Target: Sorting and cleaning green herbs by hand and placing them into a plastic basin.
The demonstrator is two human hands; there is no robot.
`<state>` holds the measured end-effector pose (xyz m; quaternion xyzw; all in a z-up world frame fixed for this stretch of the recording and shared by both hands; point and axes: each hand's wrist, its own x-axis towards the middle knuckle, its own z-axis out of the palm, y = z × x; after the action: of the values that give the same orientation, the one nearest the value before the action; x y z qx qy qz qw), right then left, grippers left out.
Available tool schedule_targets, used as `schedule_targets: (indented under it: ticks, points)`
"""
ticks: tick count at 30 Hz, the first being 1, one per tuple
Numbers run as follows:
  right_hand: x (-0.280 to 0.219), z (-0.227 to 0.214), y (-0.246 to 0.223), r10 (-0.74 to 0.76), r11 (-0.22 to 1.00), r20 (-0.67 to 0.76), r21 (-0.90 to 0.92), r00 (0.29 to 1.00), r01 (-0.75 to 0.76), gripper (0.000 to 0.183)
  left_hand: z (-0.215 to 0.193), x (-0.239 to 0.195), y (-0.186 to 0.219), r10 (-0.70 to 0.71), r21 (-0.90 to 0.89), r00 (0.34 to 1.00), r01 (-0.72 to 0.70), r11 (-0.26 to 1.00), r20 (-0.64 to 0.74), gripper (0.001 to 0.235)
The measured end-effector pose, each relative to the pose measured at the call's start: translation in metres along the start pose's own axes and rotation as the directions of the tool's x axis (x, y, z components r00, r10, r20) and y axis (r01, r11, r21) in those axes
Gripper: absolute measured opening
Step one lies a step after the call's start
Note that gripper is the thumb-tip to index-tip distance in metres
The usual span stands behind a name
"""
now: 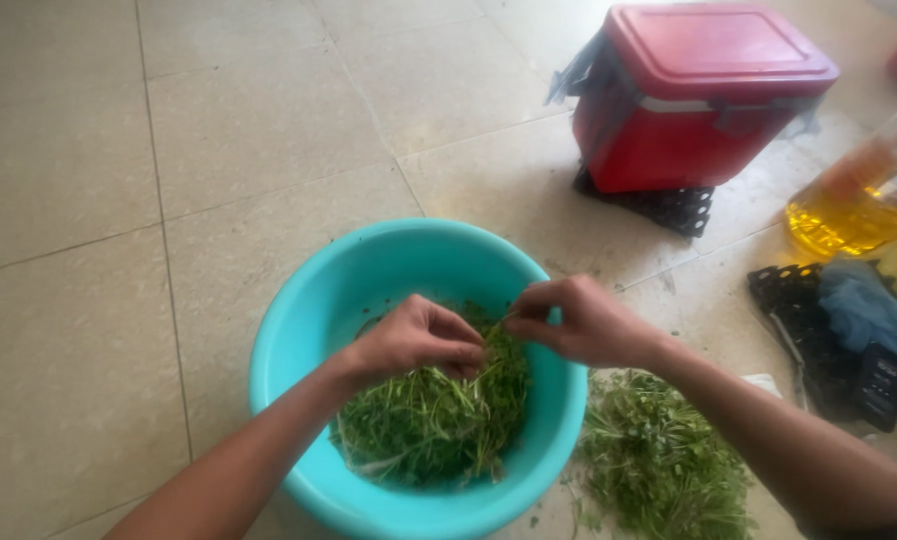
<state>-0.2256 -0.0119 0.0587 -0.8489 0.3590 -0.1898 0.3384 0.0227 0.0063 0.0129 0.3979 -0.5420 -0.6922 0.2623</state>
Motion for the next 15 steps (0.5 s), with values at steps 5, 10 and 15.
schedule_targets:
  ticks: [5, 10, 15]
  points:
    - [-0.002, -0.019, -0.008, 0.231, 0.952, -0.097, 0.226, 0.968, -0.205, 0.02, -0.005, -0.002, -0.004, 0.01, -0.022, 1.0, -0.011, 1.0, -0.027, 0.037]
    - [-0.001, 0.003, -0.002, 0.227, 0.973, -0.069, 0.067, 0.971, -0.222, 0.025, -0.003, -0.002, -0.002, -0.002, -0.106, 1.0, -0.001, 0.994, -0.031, 0.039]
    - [0.002, 0.023, 0.0, 0.155, 0.971, 0.02, 0.18, 0.988, -0.157, 0.029, 0.005, 0.002, -0.003, -0.005, -0.143, 0.999, 0.011, 0.99, 0.038, 0.034]
